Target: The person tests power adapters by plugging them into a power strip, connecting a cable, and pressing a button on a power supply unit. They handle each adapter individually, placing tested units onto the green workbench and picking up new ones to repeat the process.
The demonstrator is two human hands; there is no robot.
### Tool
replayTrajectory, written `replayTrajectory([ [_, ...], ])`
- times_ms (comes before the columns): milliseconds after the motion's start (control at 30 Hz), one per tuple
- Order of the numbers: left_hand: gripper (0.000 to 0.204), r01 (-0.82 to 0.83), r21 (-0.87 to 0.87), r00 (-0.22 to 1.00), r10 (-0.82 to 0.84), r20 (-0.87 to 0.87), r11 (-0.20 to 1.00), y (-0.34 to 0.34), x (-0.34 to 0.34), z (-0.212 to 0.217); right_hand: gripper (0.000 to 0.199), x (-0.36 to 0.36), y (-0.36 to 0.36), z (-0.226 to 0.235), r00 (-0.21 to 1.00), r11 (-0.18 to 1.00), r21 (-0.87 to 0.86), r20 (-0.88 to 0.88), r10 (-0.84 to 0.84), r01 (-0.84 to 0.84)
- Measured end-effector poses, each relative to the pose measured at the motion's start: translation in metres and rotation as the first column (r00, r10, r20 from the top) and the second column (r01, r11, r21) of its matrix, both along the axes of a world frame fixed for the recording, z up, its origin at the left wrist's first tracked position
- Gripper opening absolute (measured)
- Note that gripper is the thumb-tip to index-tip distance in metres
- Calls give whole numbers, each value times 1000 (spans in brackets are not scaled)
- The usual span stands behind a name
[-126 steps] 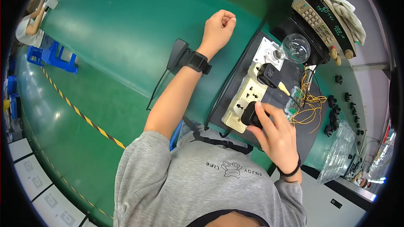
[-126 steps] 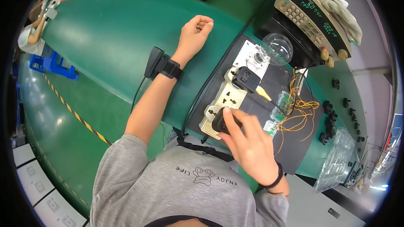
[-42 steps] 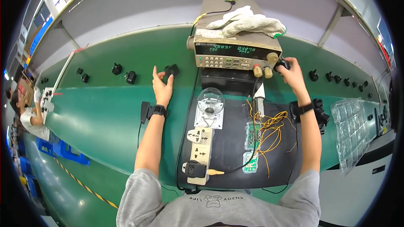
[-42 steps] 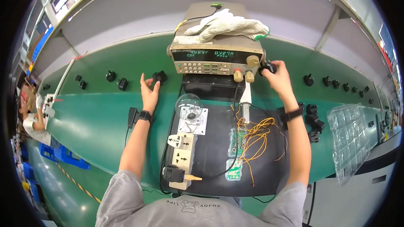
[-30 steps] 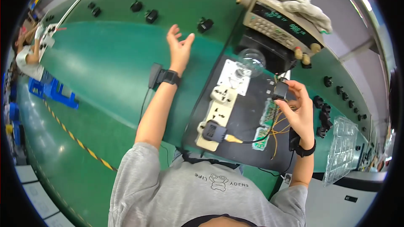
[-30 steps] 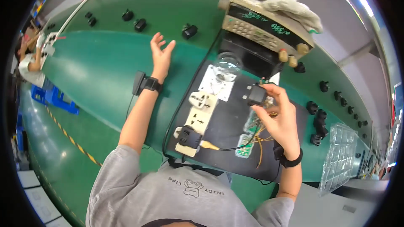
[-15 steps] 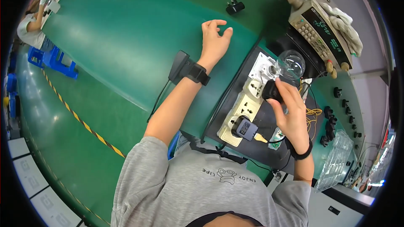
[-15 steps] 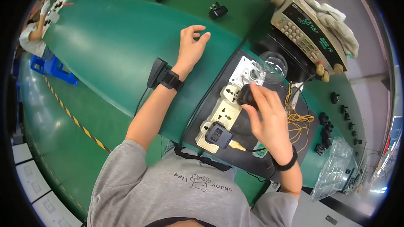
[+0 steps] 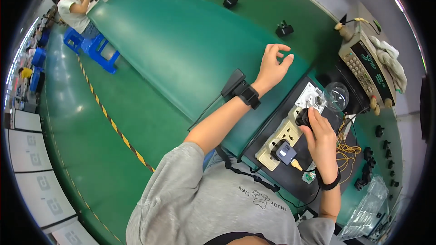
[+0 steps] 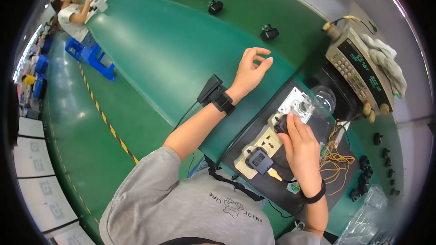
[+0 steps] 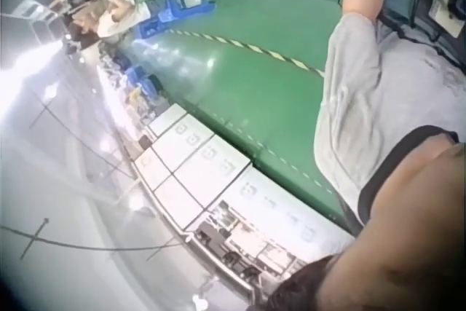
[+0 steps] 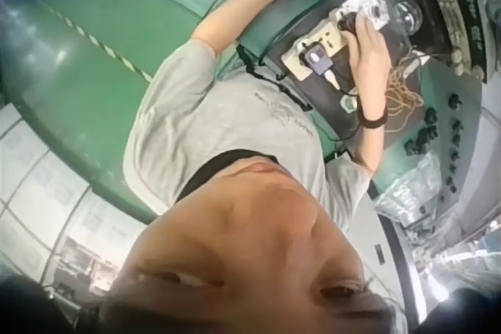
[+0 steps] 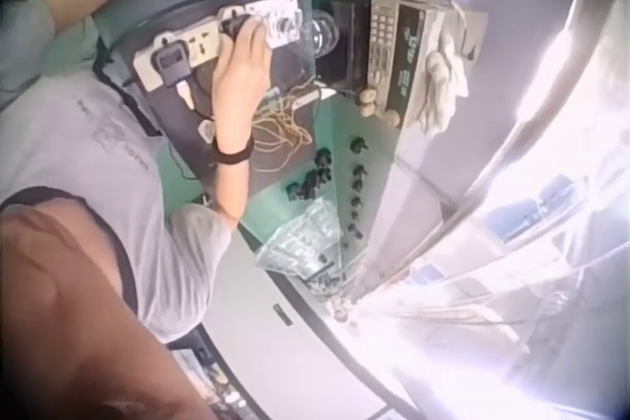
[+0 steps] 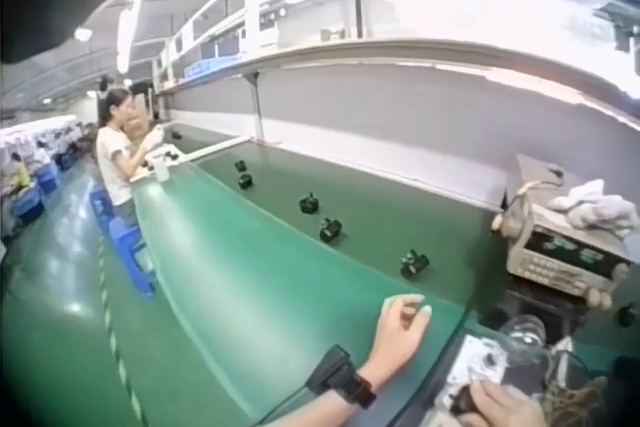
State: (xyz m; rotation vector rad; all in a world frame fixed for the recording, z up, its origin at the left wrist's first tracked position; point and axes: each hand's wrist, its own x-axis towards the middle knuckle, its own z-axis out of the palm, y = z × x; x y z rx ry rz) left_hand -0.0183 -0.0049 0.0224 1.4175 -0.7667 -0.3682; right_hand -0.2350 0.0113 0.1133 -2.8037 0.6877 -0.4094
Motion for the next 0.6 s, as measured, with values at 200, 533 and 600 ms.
replayTrajectory([
  [200,29,721,-145,687,-671,279,678,83,-21,40,44,-39,21,13,994,971,238,110,-14,-13],
  [533,49,773,297,406,-797,447,560,121,-55,52,19,-75,0,-6,943,973,136,255,-216,186],
  [600,48,749,290,431,-771,469,596,125,-58,55,20,-68,-11,-18,926,966,178,294,-236,190],
])
